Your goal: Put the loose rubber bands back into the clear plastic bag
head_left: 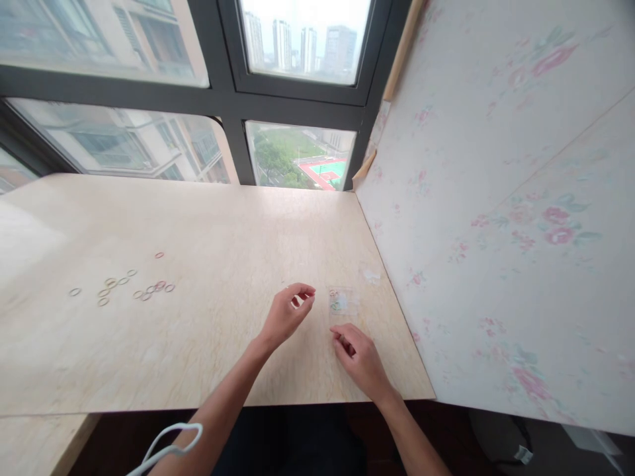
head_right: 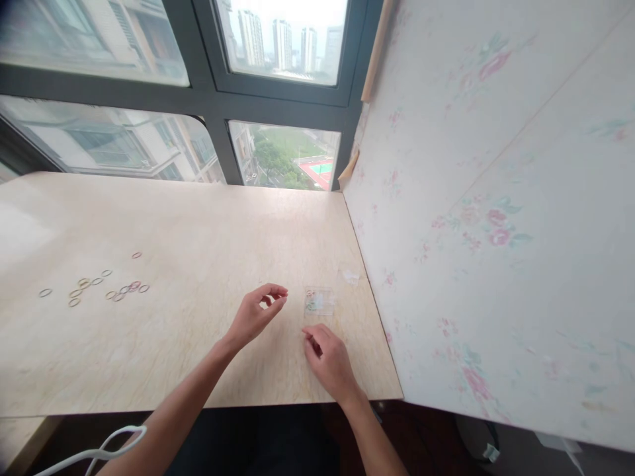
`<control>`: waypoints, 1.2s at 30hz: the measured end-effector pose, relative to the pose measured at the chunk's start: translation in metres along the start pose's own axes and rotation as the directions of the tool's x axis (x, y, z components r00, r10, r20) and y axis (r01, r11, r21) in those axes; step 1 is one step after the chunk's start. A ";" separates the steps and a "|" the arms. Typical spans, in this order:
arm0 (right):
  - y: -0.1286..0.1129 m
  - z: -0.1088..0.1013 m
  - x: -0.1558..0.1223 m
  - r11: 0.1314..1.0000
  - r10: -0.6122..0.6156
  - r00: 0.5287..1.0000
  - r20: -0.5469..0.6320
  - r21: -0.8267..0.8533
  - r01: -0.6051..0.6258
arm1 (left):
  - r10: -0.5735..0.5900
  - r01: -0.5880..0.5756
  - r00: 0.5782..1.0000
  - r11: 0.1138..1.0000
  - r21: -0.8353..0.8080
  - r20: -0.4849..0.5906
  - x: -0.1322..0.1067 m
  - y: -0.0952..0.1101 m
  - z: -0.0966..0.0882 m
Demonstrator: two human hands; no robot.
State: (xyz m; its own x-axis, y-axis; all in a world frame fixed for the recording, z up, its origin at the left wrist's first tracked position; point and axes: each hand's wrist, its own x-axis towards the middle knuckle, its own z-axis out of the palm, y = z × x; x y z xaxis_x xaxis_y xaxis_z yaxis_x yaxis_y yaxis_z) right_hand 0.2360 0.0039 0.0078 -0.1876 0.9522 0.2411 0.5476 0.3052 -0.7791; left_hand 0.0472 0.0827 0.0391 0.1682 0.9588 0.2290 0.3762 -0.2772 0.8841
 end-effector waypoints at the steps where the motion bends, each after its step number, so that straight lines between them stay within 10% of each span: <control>1: 0.001 0.000 0.000 1.000 0.001 1.000 -0.004 -0.011 -0.001 | -0.011 0.011 1.000 1.000 0.017 -0.015 -0.005 -0.005 -0.007; 9: -0.006 0.002 -0.005 0.999 -0.035 0.999 -0.010 -0.009 0.035 | -0.035 0.106 0.964 0.960 0.260 -0.264 -0.049 -0.058 -0.063; 16: -0.094 0.034 0.038 0.975 -0.214 0.973 0.081 0.071 0.208 | -0.068 0.162 0.919 0.963 0.214 -0.388 -0.067 -0.072 -0.088; 24: -0.170 0.161 0.172 0.934 -0.329 0.884 0.333 0.254 0.252 | -0.125 0.210 0.912 0.960 0.184 -0.390 -0.068 -0.075 -0.085; 31: -0.212 0.287 0.260 0.851 -0.394 0.735 0.552 -0.083 0.518 | -0.161 0.219 0.911 0.969 0.113 -0.380 -0.070 -0.072 -0.089; 36: -0.218 0.336 0.285 0.785 -0.357 0.676 0.645 -0.185 0.591 | -0.208 0.222 0.907 0.975 -0.003 -0.365 -0.070 -0.070 -0.092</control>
State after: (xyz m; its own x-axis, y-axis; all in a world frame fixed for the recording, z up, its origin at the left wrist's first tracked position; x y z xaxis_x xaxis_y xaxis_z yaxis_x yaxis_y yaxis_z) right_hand -0.2107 0.2036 0.0518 -0.8480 0.5256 0.0681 0.4700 0.8052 -0.3616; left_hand -0.0746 0.0407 -0.0018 -0.2582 0.9506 0.1725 0.4014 -0.0569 0.9141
